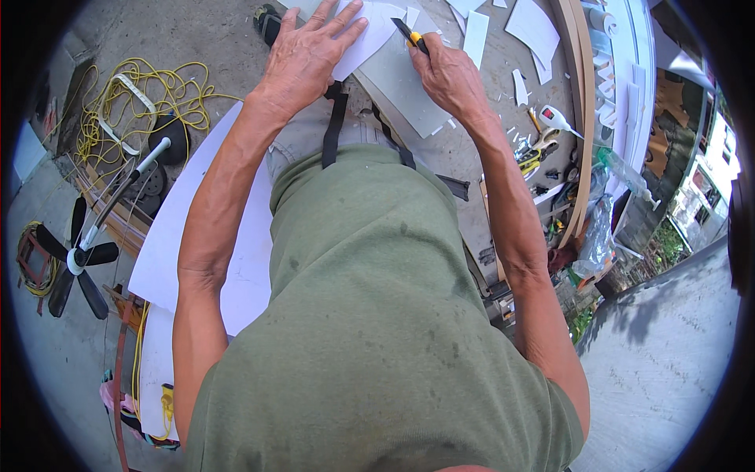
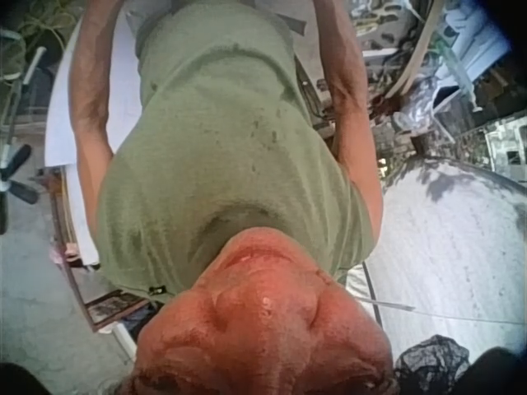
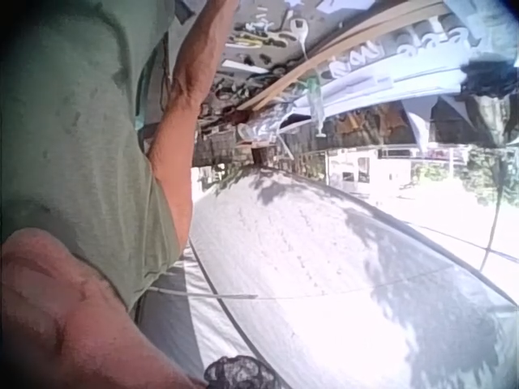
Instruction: Cutting a specific shape out of a white material using a utility knife on a workbench.
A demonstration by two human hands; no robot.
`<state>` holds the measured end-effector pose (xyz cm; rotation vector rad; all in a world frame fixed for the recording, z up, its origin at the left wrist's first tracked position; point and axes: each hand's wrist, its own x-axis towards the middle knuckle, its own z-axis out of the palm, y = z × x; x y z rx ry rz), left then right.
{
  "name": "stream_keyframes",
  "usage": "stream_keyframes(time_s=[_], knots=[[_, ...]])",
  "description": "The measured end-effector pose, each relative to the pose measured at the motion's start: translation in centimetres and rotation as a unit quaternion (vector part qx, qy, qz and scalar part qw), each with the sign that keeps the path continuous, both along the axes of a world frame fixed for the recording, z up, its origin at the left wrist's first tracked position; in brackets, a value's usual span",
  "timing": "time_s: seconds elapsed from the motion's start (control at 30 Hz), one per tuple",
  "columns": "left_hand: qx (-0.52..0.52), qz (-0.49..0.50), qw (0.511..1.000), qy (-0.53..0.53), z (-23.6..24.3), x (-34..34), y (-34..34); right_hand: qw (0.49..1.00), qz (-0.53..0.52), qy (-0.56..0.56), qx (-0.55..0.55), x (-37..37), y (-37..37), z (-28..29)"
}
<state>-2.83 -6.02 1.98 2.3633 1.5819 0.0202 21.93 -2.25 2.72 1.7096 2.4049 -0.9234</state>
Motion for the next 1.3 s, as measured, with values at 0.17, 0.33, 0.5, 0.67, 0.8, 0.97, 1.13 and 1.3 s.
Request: stream_keyframes(time_s=[0.17, 0.33, 0.5, 0.67, 0.8, 0.97, 1.13, 1.3], knots=[[-0.097, -0.105, 0.989, 0.045, 2.1, -1.3, 2.3, 1.0, 0.008, 0.007, -0.009, -0.8, 0.1, 0.4], [-0.049, -0.078, 0.995, -0.026, 1.8, -1.0, 1.9, 0.998, -0.037, 0.011, -0.043, -1.7, -0.4, 0.7], [0.014, -0.022, 0.999, -0.031, -0.7, -0.6, 0.5, 0.997, -0.055, 0.025, -0.054, -2.5, -0.8, 0.3], [0.0, -0.033, 0.999, 0.0, 0.1, -0.2, 0.7, 0.996, -0.063, 0.029, -0.049, -2.5, -0.9, 0.1], [-0.038, -0.07, 0.997, -0.002, 1.6, -0.4, 1.6, 0.996, -0.064, 0.035, -0.043, -2.6, -0.8, 0.0], [-0.011, -0.066, 0.998, -0.007, 1.1, -0.4, 1.4, 0.998, -0.051, 0.019, -0.043, -2.7, -0.8, 0.0], [-0.027, -0.07, 0.997, 0.0, 1.5, -0.3, 1.5, 0.997, -0.055, 0.017, -0.052, -2.8, -0.7, 0.1], [-0.046, -0.071, 0.996, -0.001, 1.9, -0.3, 1.6, 0.997, -0.055, 0.011, -0.057, -2.9, -0.6, 0.2]])
